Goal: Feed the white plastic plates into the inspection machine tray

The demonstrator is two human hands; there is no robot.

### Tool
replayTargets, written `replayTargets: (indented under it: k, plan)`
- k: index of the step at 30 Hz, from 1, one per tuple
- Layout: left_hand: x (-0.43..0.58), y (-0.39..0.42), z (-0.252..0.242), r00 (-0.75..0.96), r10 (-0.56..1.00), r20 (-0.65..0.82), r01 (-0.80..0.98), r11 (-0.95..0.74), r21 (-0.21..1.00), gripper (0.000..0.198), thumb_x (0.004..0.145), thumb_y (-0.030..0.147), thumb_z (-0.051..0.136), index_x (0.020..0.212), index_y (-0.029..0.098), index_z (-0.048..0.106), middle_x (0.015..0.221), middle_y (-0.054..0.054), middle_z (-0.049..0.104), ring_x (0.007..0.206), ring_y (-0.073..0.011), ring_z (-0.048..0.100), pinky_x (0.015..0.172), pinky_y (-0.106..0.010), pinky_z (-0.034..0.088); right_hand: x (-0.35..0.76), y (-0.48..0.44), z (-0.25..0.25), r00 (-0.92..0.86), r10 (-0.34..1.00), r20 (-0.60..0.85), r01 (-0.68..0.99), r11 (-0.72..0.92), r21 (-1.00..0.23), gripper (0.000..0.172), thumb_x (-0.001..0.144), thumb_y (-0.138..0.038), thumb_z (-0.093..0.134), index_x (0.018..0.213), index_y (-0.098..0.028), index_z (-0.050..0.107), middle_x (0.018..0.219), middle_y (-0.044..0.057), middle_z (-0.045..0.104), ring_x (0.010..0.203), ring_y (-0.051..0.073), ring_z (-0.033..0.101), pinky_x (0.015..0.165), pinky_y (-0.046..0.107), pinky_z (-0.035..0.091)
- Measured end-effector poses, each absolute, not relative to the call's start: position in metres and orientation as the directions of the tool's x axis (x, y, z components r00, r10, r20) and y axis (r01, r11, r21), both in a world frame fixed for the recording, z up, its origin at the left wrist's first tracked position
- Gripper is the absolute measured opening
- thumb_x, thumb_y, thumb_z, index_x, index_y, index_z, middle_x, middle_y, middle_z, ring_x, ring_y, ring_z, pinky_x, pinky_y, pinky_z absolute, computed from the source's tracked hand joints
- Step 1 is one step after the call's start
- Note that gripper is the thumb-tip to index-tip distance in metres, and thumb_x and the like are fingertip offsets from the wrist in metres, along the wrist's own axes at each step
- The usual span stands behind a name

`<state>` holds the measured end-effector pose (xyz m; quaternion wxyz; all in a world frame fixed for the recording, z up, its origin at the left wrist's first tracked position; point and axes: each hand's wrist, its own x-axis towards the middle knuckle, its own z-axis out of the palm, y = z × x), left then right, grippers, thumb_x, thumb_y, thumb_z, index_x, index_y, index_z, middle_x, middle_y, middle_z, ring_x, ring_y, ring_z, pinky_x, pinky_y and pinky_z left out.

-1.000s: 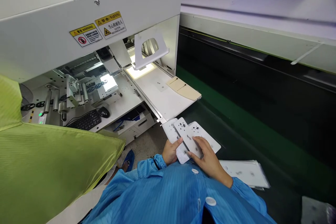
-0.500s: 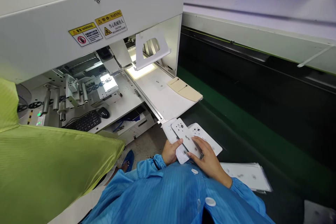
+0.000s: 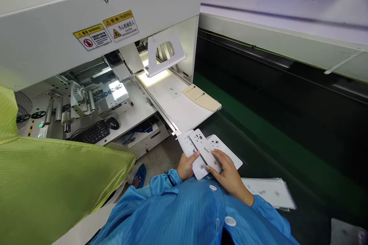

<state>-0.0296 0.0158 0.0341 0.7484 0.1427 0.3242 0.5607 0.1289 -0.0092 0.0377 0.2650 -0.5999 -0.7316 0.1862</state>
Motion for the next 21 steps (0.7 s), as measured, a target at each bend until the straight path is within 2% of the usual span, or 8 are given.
replayTargets:
  k: [11, 21]
  plan:
    - [-0.0321, 0.0128, 0.0351, 0.155, 0.928, -0.339, -0.751, 0.334, 0.569, 0.062, 0.057, 0.033, 0.08, 0.112, 0.013, 0.06, 0.1, -0.013, 0.07, 0.102, -0.0327, 0.061, 0.097, -0.049, 0.04, 0.1278, -0.0103, 0.0377, -0.137, 0.972, 0.19, 0.797, 0.222, -0.562, 0.058, 0.078, -0.059, 0.052, 0.12, -0.019, 0.053, 0.122, 0.013, 0.054, 0.115, 0.028, 0.049, 0.097, 0.047, 0.042]
    - [-0.0351, 0.0112, 0.0372, 0.153, 0.926, -0.344, -0.76, 0.333, 0.559, 0.061, 0.056, 0.033, 0.08, 0.111, 0.013, 0.061, 0.1, -0.013, 0.07, 0.101, -0.033, 0.061, 0.096, -0.049, 0.041, 0.1263, -0.0107, 0.0376, -0.137, 0.972, 0.19, 0.794, 0.222, -0.566, 0.057, 0.078, -0.059, 0.052, 0.12, -0.021, 0.053, 0.122, 0.012, 0.054, 0.115, 0.029, 0.049, 0.097, 0.048, 0.042]
